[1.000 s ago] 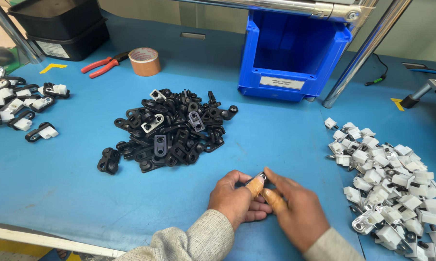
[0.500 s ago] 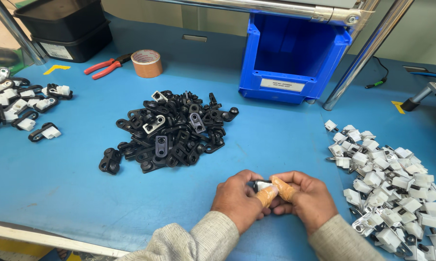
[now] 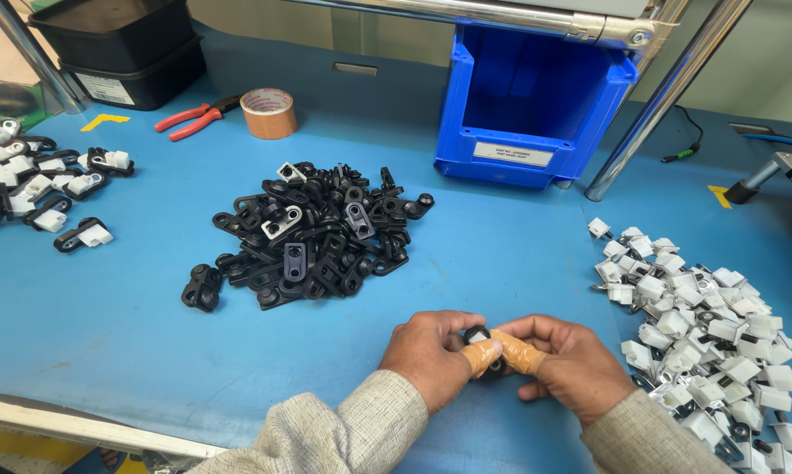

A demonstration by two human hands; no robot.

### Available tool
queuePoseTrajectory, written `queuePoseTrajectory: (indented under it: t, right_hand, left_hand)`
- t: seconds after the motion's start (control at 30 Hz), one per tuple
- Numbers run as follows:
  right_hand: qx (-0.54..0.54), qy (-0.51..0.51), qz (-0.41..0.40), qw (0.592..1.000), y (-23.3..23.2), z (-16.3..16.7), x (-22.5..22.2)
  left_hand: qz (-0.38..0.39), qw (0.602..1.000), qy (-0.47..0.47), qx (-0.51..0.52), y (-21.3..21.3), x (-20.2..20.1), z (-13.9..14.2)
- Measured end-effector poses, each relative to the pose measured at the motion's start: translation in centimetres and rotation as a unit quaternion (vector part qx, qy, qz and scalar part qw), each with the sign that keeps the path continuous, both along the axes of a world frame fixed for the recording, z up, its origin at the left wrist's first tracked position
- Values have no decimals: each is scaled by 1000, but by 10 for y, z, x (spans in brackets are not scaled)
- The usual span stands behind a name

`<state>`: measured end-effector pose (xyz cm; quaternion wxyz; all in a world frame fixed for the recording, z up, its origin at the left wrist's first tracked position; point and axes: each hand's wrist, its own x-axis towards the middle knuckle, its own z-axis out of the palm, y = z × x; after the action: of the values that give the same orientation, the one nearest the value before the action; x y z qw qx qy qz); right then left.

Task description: The person picks a black plastic bracket and a white plastic component from piles on the workbench, fits the white piece onto the black bracket by hand, and places the assembled unit in a pile on the left side of the table, repeating this assembly cycle continuously.

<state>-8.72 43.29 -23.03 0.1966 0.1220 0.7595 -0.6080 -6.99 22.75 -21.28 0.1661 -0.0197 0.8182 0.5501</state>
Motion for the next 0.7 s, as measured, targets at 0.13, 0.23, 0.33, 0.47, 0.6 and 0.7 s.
queuePoseTrajectory:
  t: [0.13,0.23,0.33,0.47,0.6,0.7]
  right_hand:
    - [7,36,47,998,3,-11,-7]
    - [43,24,39,998,2,-14,-7]
    - [85,2,62,994,2,-10,-9]
    - [96,-32,106,989,1,-2,-22]
    - [116,15,147,982,-2,-3,-22]
    - [144,84,122,978,-10,-12,-10]
  left_hand:
    - [-59,998,-1,-34,-4,4,1]
    - [-56,998,5,-41,-5,7,2]
    - [-56,997,-5,-46,-4,8,3]
    - [-64,997,-13,-51,-2,9,7]
    - [-54,995,-2,-79,1,8,8]
    - [-31,997,-8,-76,4,4,9]
